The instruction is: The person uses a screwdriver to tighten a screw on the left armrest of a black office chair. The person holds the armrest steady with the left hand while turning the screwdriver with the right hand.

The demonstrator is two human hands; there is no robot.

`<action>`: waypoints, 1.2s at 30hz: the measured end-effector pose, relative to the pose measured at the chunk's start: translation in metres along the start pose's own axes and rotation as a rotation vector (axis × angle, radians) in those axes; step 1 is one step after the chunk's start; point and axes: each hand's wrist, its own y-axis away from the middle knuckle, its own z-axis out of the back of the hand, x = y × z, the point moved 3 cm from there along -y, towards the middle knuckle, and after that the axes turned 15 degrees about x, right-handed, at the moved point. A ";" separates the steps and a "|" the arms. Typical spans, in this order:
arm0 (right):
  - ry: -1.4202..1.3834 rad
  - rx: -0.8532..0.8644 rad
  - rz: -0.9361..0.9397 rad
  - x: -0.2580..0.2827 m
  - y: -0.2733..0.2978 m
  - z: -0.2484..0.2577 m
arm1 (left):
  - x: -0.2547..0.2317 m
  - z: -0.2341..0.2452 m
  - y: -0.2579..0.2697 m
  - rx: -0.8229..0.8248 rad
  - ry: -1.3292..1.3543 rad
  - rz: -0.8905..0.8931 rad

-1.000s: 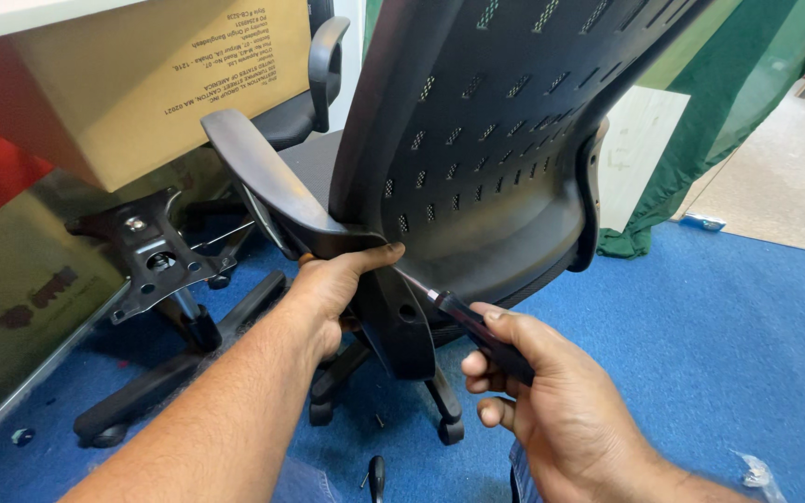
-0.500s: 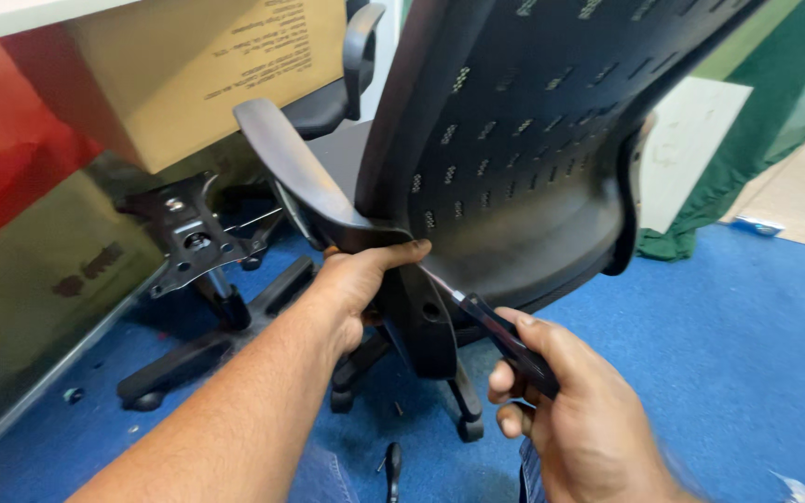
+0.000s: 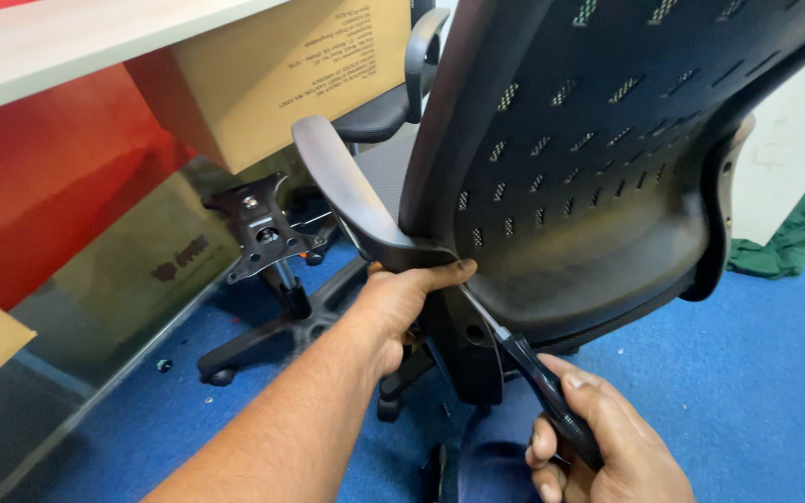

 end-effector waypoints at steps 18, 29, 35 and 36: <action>0.054 -0.111 -0.071 -0.004 0.019 -0.028 | 0.003 0.025 0.016 0.006 -0.044 -0.037; 0.070 -0.170 -0.078 -0.003 0.020 -0.034 | 0.003 0.026 0.013 0.076 -0.010 -0.063; 0.070 -0.120 -0.071 -0.007 0.018 -0.029 | 0.004 0.028 0.012 0.079 -0.032 -0.048; 0.074 -0.114 -0.060 -0.007 0.018 -0.029 | 0.004 0.027 0.012 0.095 -0.026 -0.057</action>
